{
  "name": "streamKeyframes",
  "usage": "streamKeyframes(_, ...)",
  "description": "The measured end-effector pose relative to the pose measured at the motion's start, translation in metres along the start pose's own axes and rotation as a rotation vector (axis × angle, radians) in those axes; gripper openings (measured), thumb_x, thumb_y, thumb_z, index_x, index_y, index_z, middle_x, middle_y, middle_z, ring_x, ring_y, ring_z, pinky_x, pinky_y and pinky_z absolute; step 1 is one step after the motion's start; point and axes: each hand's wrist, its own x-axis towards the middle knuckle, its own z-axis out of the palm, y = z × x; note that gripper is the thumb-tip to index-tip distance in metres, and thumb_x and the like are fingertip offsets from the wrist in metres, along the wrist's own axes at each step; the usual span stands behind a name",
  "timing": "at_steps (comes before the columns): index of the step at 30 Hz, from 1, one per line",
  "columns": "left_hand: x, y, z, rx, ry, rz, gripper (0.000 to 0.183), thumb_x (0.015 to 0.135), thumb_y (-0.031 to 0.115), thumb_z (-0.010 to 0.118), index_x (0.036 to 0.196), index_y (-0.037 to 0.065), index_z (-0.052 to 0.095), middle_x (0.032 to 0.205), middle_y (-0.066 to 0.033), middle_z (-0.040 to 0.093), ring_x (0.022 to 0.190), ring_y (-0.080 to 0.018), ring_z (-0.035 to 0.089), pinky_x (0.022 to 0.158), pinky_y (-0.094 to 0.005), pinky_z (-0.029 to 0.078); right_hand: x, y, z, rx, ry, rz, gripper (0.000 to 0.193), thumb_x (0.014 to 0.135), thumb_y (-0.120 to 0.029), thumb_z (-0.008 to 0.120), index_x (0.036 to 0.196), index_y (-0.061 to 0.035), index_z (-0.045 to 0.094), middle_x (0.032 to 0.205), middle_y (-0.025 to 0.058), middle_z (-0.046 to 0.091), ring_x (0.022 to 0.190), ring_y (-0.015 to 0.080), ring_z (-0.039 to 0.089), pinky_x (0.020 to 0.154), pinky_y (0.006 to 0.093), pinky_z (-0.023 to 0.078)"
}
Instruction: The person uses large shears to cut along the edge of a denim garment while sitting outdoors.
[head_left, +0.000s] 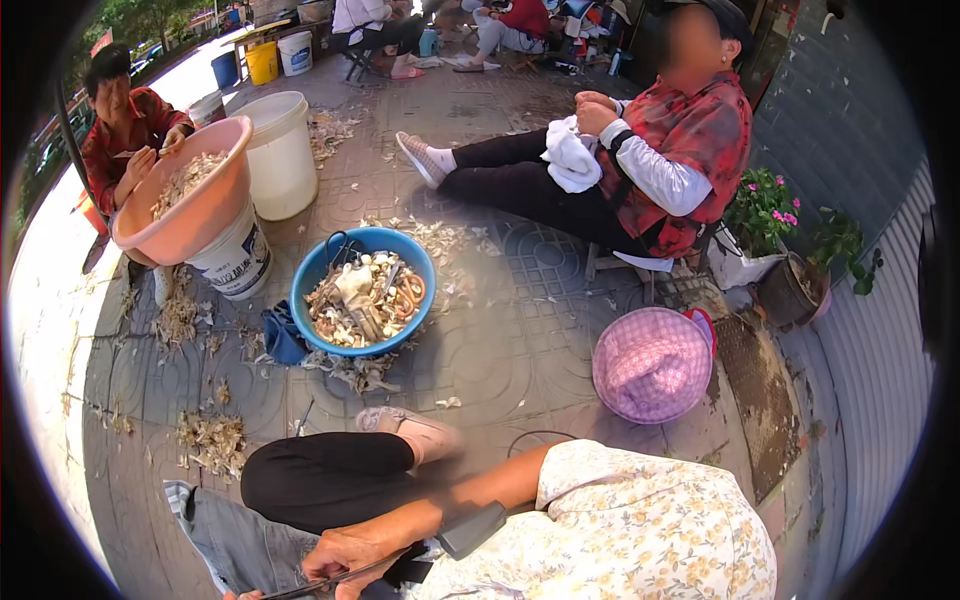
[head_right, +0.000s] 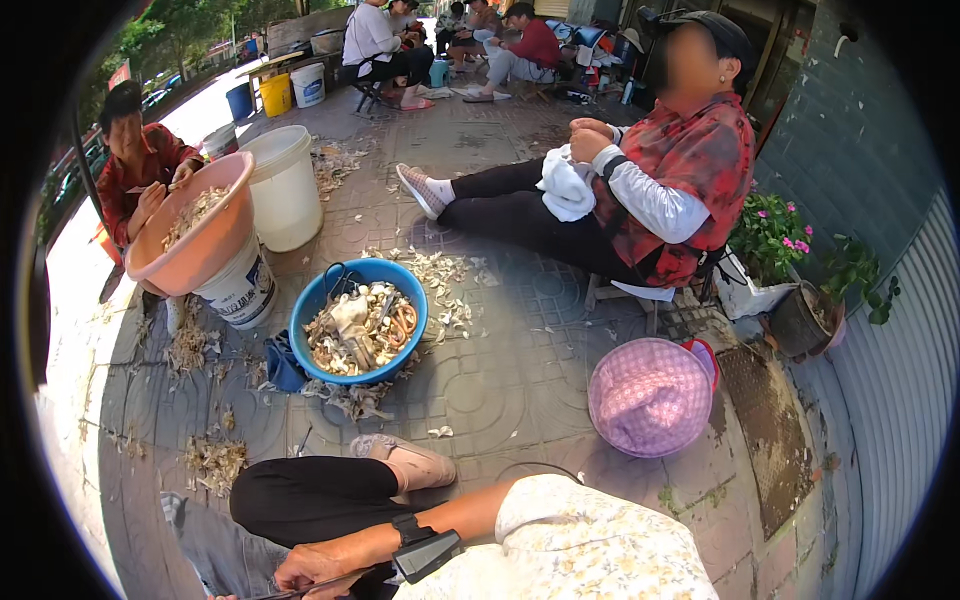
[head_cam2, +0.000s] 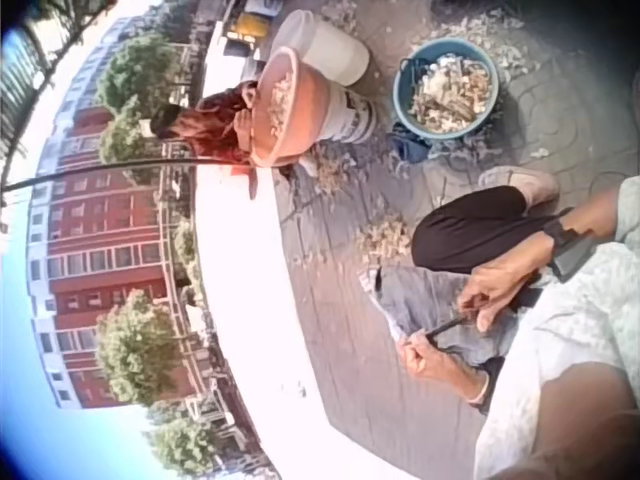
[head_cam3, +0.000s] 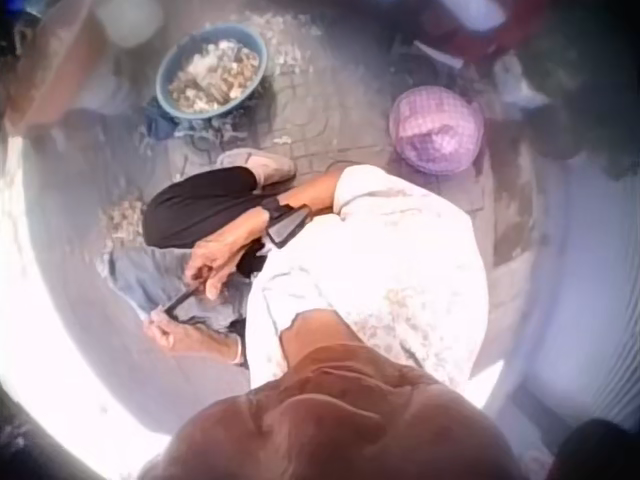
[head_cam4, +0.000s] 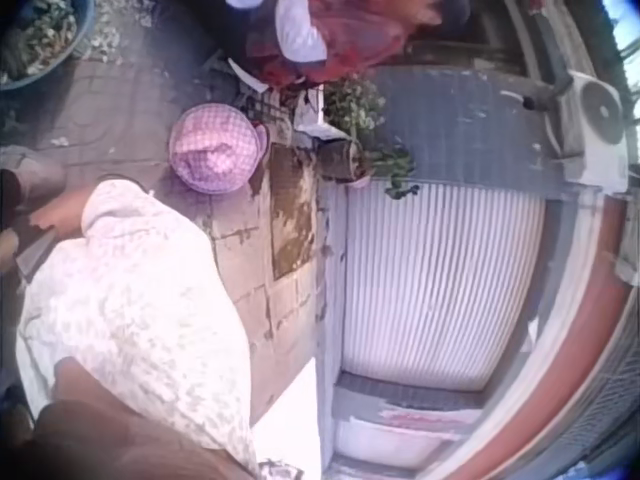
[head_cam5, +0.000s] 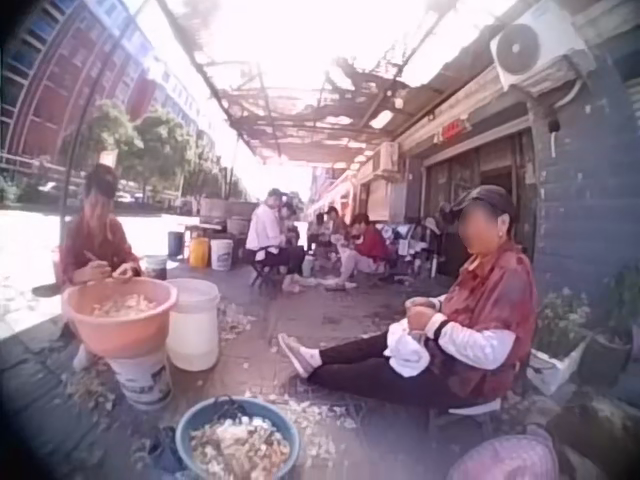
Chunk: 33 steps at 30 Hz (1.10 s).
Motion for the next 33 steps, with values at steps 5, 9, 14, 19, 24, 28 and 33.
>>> streamKeyframes(5,0.003,0.006,-0.003,0.005,-0.003,0.047,0.036,0.095,0.024,0.048,0.085,-0.008,0.061,0.08,-0.0194,0.057,0.079,-0.0323,0.055,0.072,-0.0397,0.044,-0.001,-0.009,0.006,-0.328,0.066,-0.191,0.046,0.087,-0.045,0.062,0.091,-0.0007,0.048,0.064,0.0158,0.052,0.062,0.0365,0.055,0.054,0.0417,0.04)
streamKeyframes(9,0.004,0.001,-0.005,0.023,-0.013,0.097,0.035,0.094,0.023,0.048,0.083,-0.007,0.063,0.081,-0.0193,0.058,0.08,-0.0328,0.056,0.072,-0.0396,0.044,-0.003,-0.03,0.005,-0.5,0.039,-0.137,0.046,0.087,-0.048,0.061,0.089,-0.003,0.053,0.07,0.0173,0.059,0.065,0.0352,0.061,0.054,0.0425,0.044)
streamKeyframes(14,0.009,-0.02,-0.012,-0.017,-0.102,-0.088,0.031,0.092,0.021,0.049,0.082,-0.005,0.063,0.082,-0.0182,0.058,0.08,-0.0323,0.057,0.072,-0.0396,0.044,0.004,-0.012,0.003,-0.557,-0.014,-0.184,0.052,0.089,-0.048,0.055,0.094,0.0018,0.043,0.059,0.0154,0.049,0.061,0.041,0.053,0.052,0.0442,0.039)
streamKeyframes(19,0.012,0.006,-0.007,-0.023,-0.04,0.088,0.026,0.09,0.018,0.052,0.08,-0.004,0.062,0.082,-0.0169,0.056,0.078,-0.0313,0.056,0.071,-0.0393,0.044,0.01,-0.043,-0.009,-0.575,-0.12,-0.019,0.051,0.088,-0.05,0.057,0.105,-0.0033,0.046,0.067,0.0158,0.055,0.061,0.0393,0.057,0.051,0.0429,0.043)
streamKeyframes(24,0.009,-0.001,-0.012,-0.102,0.04,-0.001,0.021,0.089,0.013,0.056,0.078,-0.004,0.06,0.08,-0.0136,0.056,0.076,-0.0268,0.055,0.069,-0.0367,0.044,0.019,-0.044,-0.005,-0.47,-0.204,0.13,0.051,0.086,-0.051,0.059,0.108,-0.0069,0.048,0.067,0.0147,0.055,0.063,0.0376,0.058,0.054,0.041,0.044)
streamKeyframes(28,0.006,-0.01,-0.01,-0.197,0.048,-0.036,0.017,0.087,0.01,0.063,0.077,-0.003,0.059,0.08,-0.0081,0.054,0.076,-0.0183,0.053,0.068,-0.031,0.043,0.016,-0.035,0.003,-0.39,-0.112,0.071,0.049,0.086,-0.048,0.062,0.105,-0.0043,0.05,0.068,0.0131,0.054,0.06,0.0352,0.054,0.054,0.0381,0.043)
streamKeyframes(33,0.006,-0.001,-0.014,-0.349,-0.045,-0.012,0.016,0.086,0.012,0.066,0.082,-0.003,0.062,0.081,-0.0063,0.053,0.078,-0.0145,0.051,0.072,-0.028,0.042,0.015,-0.031,0.006,-0.223,-0.104,0.055,0.046,0.086,-0.043,0.065,0.104,-0.0029,0.051,0.069,0.0126,0.055,0.059,0.0328,0.053,0.054,0.0359,0.043)
